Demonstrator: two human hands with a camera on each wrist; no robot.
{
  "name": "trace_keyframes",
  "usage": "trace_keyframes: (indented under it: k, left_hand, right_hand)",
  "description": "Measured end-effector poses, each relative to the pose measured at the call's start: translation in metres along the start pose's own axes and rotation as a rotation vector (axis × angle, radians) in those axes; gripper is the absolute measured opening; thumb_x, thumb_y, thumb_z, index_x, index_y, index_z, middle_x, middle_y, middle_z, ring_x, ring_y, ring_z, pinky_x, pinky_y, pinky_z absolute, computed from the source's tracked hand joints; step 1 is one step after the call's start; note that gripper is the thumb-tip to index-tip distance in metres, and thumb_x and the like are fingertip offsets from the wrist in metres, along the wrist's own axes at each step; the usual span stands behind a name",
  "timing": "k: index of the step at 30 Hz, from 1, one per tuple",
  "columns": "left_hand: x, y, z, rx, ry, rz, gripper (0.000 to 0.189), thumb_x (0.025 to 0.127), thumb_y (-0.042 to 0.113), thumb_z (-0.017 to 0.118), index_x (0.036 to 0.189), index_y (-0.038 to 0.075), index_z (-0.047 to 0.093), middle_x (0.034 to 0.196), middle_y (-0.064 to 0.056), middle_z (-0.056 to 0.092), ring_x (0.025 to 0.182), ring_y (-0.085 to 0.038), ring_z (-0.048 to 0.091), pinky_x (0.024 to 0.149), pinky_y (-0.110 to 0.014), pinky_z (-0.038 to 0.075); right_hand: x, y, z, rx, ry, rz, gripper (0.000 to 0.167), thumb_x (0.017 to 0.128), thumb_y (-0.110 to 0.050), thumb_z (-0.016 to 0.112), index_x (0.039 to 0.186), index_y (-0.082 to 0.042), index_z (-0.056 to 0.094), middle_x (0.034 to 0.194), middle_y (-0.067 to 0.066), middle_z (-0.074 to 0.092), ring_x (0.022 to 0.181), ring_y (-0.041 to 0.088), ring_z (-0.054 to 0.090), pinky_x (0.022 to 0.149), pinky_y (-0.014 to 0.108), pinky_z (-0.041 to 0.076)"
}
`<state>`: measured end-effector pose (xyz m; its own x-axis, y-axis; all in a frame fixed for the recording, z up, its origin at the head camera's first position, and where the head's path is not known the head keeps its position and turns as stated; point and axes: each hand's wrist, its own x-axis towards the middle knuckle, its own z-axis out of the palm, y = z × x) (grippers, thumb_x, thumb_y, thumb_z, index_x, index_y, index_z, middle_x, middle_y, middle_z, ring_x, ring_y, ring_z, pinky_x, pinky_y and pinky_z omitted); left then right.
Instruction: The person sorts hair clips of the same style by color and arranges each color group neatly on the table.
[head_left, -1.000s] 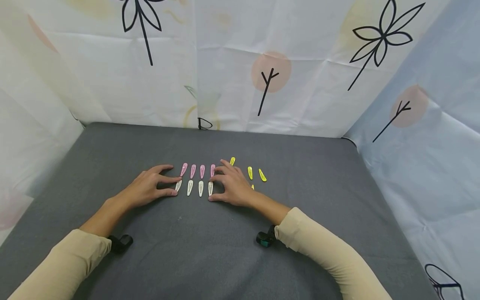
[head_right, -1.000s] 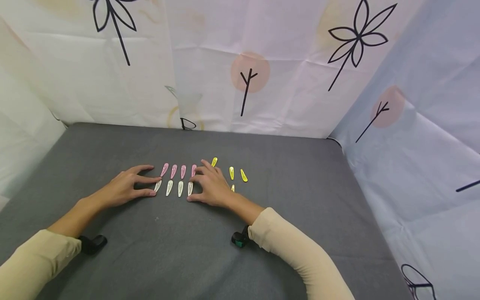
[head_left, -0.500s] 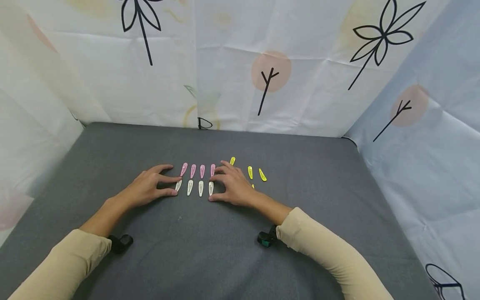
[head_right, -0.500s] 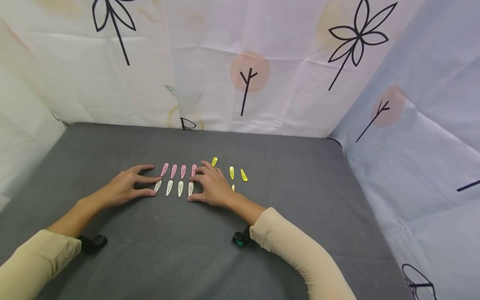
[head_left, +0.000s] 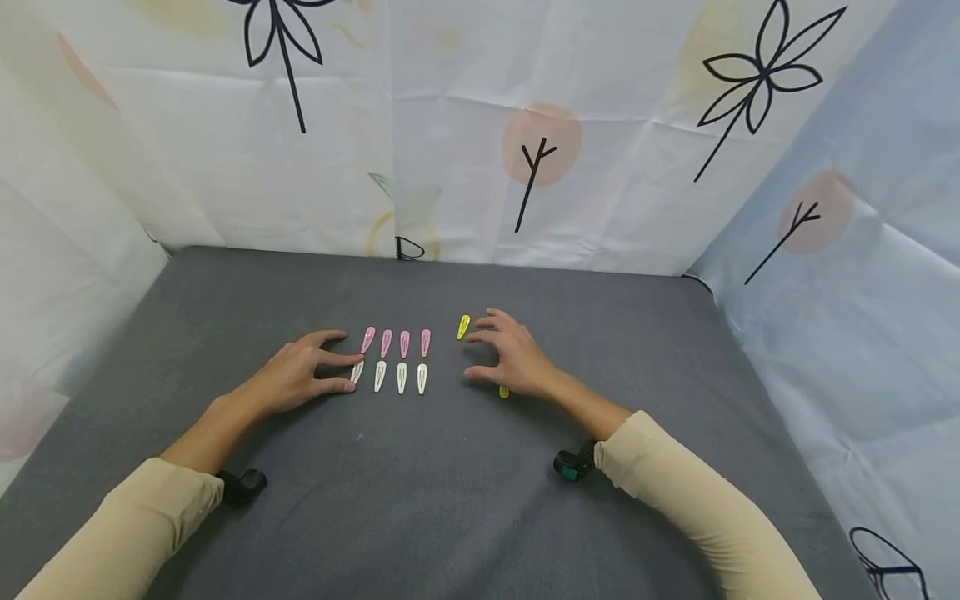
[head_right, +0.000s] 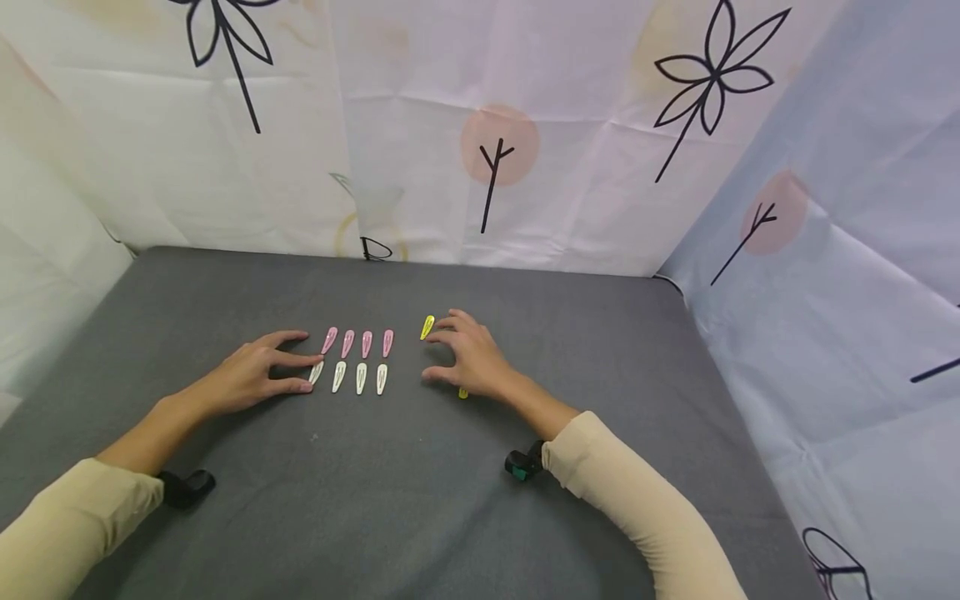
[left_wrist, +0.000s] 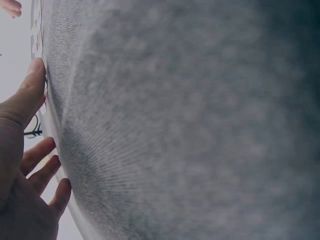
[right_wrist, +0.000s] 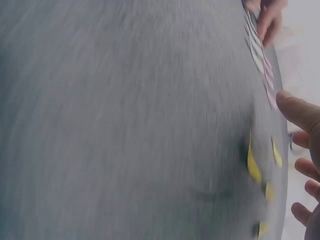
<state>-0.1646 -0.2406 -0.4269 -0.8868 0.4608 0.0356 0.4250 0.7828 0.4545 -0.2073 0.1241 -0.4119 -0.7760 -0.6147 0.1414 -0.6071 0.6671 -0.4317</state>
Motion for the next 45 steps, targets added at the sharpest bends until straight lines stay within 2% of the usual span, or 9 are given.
trace_keyframes:
  k: [5, 10, 19, 26, 34, 45]
  left_hand:
    - [0.0, 0.001, -0.001, 0.002, -0.007, -0.001, 0.053, 0.087, 0.042, 0.076, 0.133, 0.017, 0.066, 0.147, -0.025, 0.044, 0.134, -0.046, 0.04, 0.101, -0.069, 0.03]
    - [0.0, 0.002, -0.002, -0.002, -0.018, -0.009, 0.053, 0.087, 0.039, 0.077, 0.133, 0.018, 0.066, 0.148, -0.024, 0.044, 0.135, -0.045, 0.04, 0.102, -0.068, 0.03]
    - [-0.001, 0.003, -0.003, -0.001, -0.013, 0.002, 0.054, 0.087, 0.045, 0.074, 0.134, 0.017, 0.066, 0.147, -0.025, 0.045, 0.134, -0.047, 0.04, 0.101, -0.069, 0.029]
    - [-0.001, 0.002, -0.003, 0.01, -0.006, 0.017, 0.054, 0.087, 0.044, 0.075, 0.133, 0.017, 0.067, 0.145, -0.026, 0.046, 0.133, -0.047, 0.041, 0.1, -0.07, 0.031]
    - [-0.001, 0.001, -0.001, 0.008, -0.001, 0.015, 0.054, 0.087, 0.045, 0.074, 0.133, 0.018, 0.067, 0.146, -0.025, 0.045, 0.134, -0.046, 0.041, 0.1, -0.071, 0.03]
    - [-0.001, -0.001, 0.001, 0.015, -0.002, 0.008, 0.053, 0.087, 0.042, 0.076, 0.134, 0.019, 0.066, 0.147, -0.024, 0.045, 0.135, -0.046, 0.04, 0.1, -0.07, 0.03]
  right_hand:
    - [-0.014, 0.022, -0.011, -0.001, 0.036, 0.045, 0.052, 0.083, -0.032, 0.083, 0.125, -0.006, 0.069, 0.139, 0.017, 0.054, 0.145, 0.035, 0.03, 0.106, 0.067, 0.028]
    - [-0.029, 0.042, -0.017, -0.048, 0.087, 0.066, 0.047, 0.083, -0.026, 0.083, 0.124, -0.006, 0.069, 0.137, 0.018, 0.056, 0.143, 0.038, 0.032, 0.105, 0.065, 0.031]
    - [-0.045, 0.057, -0.019, -0.064, 0.132, 0.12, 0.044, 0.083, -0.026, 0.083, 0.119, -0.005, 0.071, 0.133, 0.018, 0.058, 0.141, 0.039, 0.035, 0.105, 0.069, 0.029]
    - [-0.049, 0.059, -0.02, -0.077, 0.147, 0.151, 0.041, 0.085, -0.026, 0.081, 0.118, -0.004, 0.071, 0.132, 0.017, 0.059, 0.14, 0.038, 0.037, 0.105, 0.065, 0.032]
    - [-0.051, 0.069, -0.022, -0.066, 0.179, 0.157, 0.036, 0.086, -0.021, 0.08, 0.116, -0.003, 0.072, 0.129, 0.018, 0.061, 0.136, 0.039, 0.041, 0.103, 0.067, 0.032]
    - [-0.039, 0.072, -0.023, -0.097, 0.188, 0.233, 0.035, 0.089, -0.024, 0.078, 0.116, -0.002, 0.071, 0.127, 0.019, 0.061, 0.134, 0.039, 0.043, 0.103, 0.063, 0.034]
